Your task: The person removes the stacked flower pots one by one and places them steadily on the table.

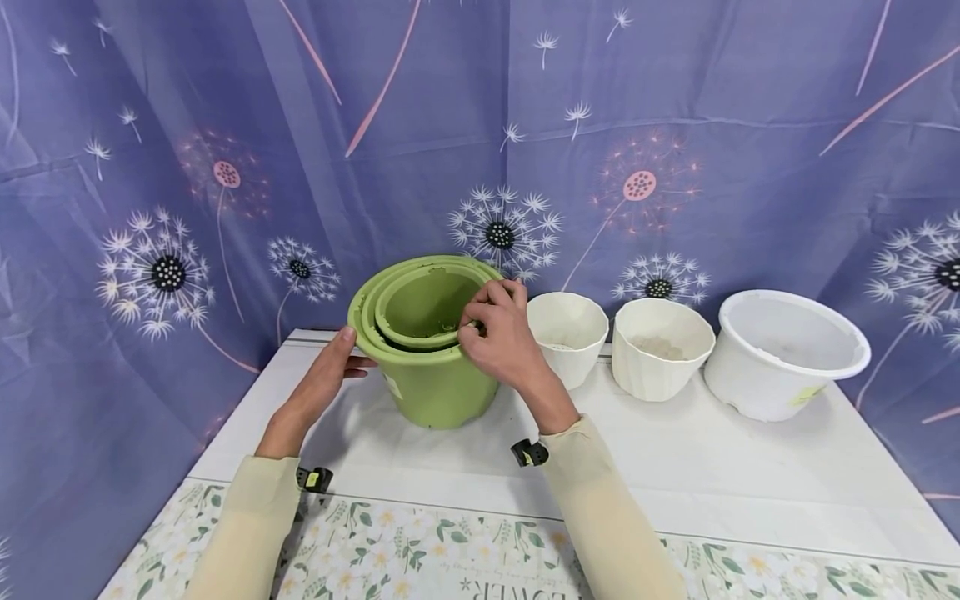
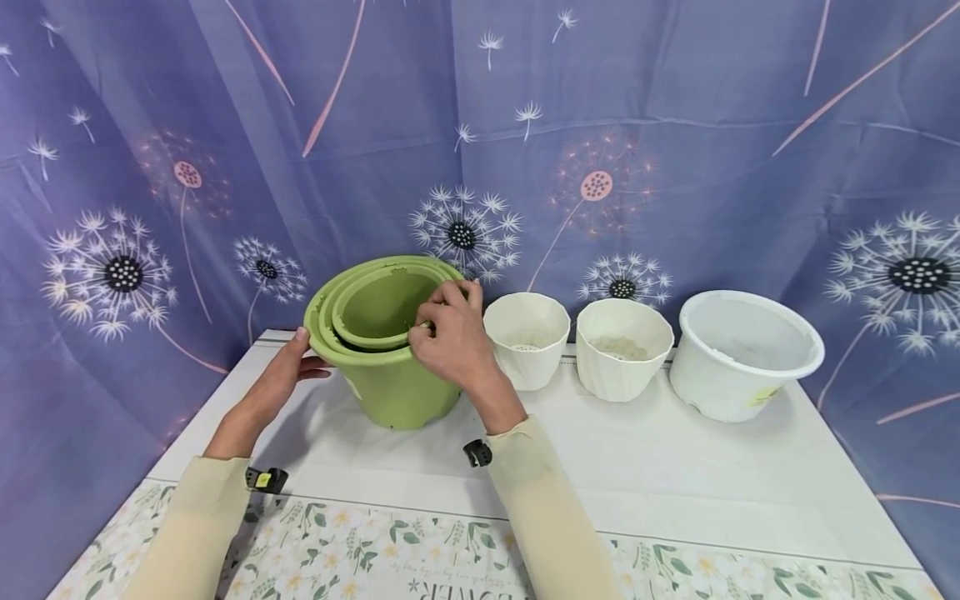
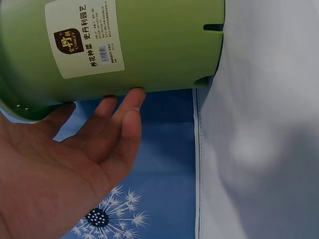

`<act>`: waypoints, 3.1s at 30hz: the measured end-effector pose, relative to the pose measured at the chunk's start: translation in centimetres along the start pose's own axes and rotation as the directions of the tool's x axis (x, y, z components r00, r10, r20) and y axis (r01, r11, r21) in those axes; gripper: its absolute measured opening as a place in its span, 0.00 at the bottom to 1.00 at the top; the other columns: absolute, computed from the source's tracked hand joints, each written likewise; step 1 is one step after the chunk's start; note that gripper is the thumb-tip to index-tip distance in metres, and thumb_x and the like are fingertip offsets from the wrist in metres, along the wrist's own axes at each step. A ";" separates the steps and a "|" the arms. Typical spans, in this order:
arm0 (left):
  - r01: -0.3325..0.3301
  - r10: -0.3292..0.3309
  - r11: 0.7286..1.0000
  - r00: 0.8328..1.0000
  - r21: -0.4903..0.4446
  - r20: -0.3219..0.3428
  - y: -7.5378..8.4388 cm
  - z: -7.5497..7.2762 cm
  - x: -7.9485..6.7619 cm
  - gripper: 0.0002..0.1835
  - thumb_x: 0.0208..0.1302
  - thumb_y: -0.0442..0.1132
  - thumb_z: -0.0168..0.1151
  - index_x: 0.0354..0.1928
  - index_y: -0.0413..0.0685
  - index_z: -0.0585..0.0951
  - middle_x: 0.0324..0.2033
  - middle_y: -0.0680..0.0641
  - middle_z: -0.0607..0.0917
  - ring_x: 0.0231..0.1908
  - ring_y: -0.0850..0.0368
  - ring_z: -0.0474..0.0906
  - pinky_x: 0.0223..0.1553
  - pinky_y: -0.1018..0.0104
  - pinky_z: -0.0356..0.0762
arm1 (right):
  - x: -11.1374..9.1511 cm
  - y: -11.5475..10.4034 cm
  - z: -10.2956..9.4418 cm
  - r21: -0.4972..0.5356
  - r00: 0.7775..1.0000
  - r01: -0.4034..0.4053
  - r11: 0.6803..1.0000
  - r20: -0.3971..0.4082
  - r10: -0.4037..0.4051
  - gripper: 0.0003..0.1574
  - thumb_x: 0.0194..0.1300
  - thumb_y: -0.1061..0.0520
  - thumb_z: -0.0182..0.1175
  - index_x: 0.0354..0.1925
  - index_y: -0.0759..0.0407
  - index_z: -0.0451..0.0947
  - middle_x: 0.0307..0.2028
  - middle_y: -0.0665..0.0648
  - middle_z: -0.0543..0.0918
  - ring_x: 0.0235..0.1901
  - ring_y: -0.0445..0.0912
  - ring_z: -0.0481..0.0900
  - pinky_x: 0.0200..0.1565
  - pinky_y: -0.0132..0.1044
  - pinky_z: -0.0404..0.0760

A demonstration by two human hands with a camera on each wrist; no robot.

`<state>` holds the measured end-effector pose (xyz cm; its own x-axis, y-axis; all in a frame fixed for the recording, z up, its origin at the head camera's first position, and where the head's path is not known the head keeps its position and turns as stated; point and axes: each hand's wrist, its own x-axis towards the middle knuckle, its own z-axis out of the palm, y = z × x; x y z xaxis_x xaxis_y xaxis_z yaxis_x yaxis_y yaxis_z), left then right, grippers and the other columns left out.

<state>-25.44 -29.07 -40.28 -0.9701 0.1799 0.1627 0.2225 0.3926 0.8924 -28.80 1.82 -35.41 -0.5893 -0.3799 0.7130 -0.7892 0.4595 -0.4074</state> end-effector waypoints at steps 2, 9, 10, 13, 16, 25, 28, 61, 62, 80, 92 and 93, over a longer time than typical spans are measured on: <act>-0.001 0.001 1.000 1.000 -0.001 0.003 0.0 0.0 0.1 0.38 0.86 0.63 0.28 0.83 0.47 0.59 0.72 0.37 0.72 0.61 0.38 0.81 0.65 0.44 0.77 | 0.0 0.0 0.1 0.011 1.000 -0.003 1.000 -0.013 0.003 0.18 0.57 0.65 0.48 0.24 0.58 0.85 0.37 0.59 0.77 0.45 0.54 0.74 0.71 0.60 0.55; 0.005 -0.005 1.000 1.000 0.003 0.003 -0.1 0.0 0.2 0.38 0.86 0.64 0.27 0.82 0.46 0.61 0.71 0.37 0.73 0.62 0.35 0.80 0.64 0.44 0.77 | -0.1 0.0 0.1 0.040 0.998 -0.049 0.998 -0.029 0.050 0.18 0.53 0.60 0.46 0.23 0.57 0.84 0.39 0.59 0.77 0.49 0.54 0.72 0.68 0.57 0.55; 0.005 -0.005 1.000 1.000 0.003 0.004 -0.1 0.0 0.2 0.38 0.86 0.64 0.27 0.82 0.46 0.61 0.71 0.37 0.73 0.62 0.36 0.80 0.65 0.43 0.77 | -0.1 0.0 0.1 0.044 0.998 -0.054 0.998 -0.030 0.056 0.18 0.52 0.60 0.46 0.23 0.57 0.84 0.40 0.59 0.77 0.49 0.55 0.71 0.68 0.57 0.55; 0.008 -0.008 1.000 1.000 -0.002 0.006 -0.1 0.0 0.2 0.38 0.85 0.64 0.27 0.82 0.46 0.60 0.72 0.37 0.73 0.62 0.37 0.80 0.65 0.42 0.76 | 0.0 0.0 0.1 0.066 0.996 -0.072 0.995 -0.039 0.075 0.16 0.50 0.59 0.47 0.23 0.57 0.83 0.41 0.59 0.77 0.51 0.56 0.69 0.67 0.57 0.56; 0.005 -0.005 1.000 1.000 -0.003 0.011 -0.1 0.0 0.2 0.38 0.86 0.64 0.27 0.83 0.47 0.60 0.73 0.37 0.72 0.62 0.38 0.81 0.64 0.43 0.77 | 0.0 -0.1 0.0 0.087 0.996 -0.076 0.993 -0.045 0.080 0.14 0.49 0.58 0.49 0.23 0.57 0.82 0.43 0.59 0.78 0.53 0.58 0.69 0.66 0.57 0.57; 0.006 -0.006 1.000 1.000 -0.014 0.013 -0.1 -0.2 -0.1 0.38 0.86 0.63 0.27 0.83 0.47 0.58 0.73 0.37 0.70 0.62 0.39 0.81 0.65 0.40 0.76 | 0.1 -0.1 -0.4 0.080 0.998 -0.060 0.995 0.001 0.060 0.16 0.54 0.54 0.52 0.30 0.58 0.85 0.50 0.62 0.81 0.59 0.61 0.70 0.70 0.59 0.57; 0.004 -0.004 1.000 1.000 -0.017 0.016 -0.2 -0.1 0.0 0.38 0.86 0.63 0.27 0.83 0.46 0.59 0.73 0.37 0.70 0.63 0.36 0.80 0.64 0.42 0.77 | 0.0 -0.1 -0.7 0.093 0.999 -0.042 0.995 0.016 0.041 0.15 0.57 0.55 0.54 0.33 0.58 0.86 0.53 0.64 0.80 0.61 0.62 0.70 0.70 0.60 0.57; 0.005 -0.004 1.000 1.000 -0.019 0.021 -0.5 -0.1 0.3 0.39 0.86 0.63 0.27 0.81 0.41 0.61 0.71 0.35 0.72 0.61 0.42 0.82 0.62 0.45 0.80 | 0.2 -1.0 -1.4 0.134 0.996 0.067 0.989 -0.069 -0.059 0.06 0.61 0.66 0.72 0.35 0.56 0.91 0.49 0.58 0.84 0.56 0.54 0.77 0.74 0.56 0.57; 0.005 -0.005 1.000 1.000 -0.020 0.020 -0.5 -0.1 0.3 0.39 0.86 0.63 0.27 0.81 0.40 0.61 0.71 0.35 0.72 0.61 0.42 0.82 0.62 0.46 0.80 | 0.2 -1.0 -1.4 0.130 0.994 0.079 0.988 -0.079 -0.069 0.06 0.60 0.66 0.72 0.35 0.56 0.91 0.47 0.57 0.85 0.54 0.54 0.78 0.74 0.55 0.57; 0.004 -0.003 1.000 1.000 -0.026 0.027 -0.5 -0.1 0.1 0.38 0.87 0.62 0.27 0.82 0.42 0.59 0.72 0.35 0.70 0.64 0.32 0.78 0.65 0.39 0.76 | 0.3 -1.5 -2.1 0.086 0.980 0.148 0.985 -0.149 -0.134 0.08 0.58 0.65 0.77 0.38 0.58 0.91 0.37 0.55 0.79 0.48 0.54 0.77 0.74 0.54 0.58; -0.004 0.005 0.999 1.000 -0.031 0.027 -0.4 -0.1 0.3 0.38 0.86 0.62 0.27 0.82 0.42 0.59 0.73 0.34 0.70 0.64 0.31 0.77 0.64 0.38 0.76 | 0.5 -1.9 -2.7 0.113 0.958 0.207 0.972 -0.226 -0.178 0.08 0.57 0.66 0.76 0.36 0.57 0.91 0.37 0.55 0.79 0.49 0.56 0.74 0.74 0.56 0.58; -0.003 0.004 0.999 1.000 -0.032 0.027 -0.4 -0.1 0.3 0.38 0.86 0.62 0.27 0.82 0.42 0.59 0.73 0.35 0.70 0.64 0.31 0.77 0.64 0.38 0.76 | 0.5 -1.9 -2.7 0.115 0.956 0.212 0.971 -0.231 -0.181 0.08 0.56 0.66 0.76 0.36 0.57 0.91 0.36 0.55 0.79 0.49 0.56 0.74 0.74 0.57 0.57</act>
<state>-25.80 -29.30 -40.49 -0.9662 0.2060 0.1549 0.2224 0.3625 0.9051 -27.09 2.91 -32.74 -0.3805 -0.2613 0.8871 -0.9105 0.2737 -0.3099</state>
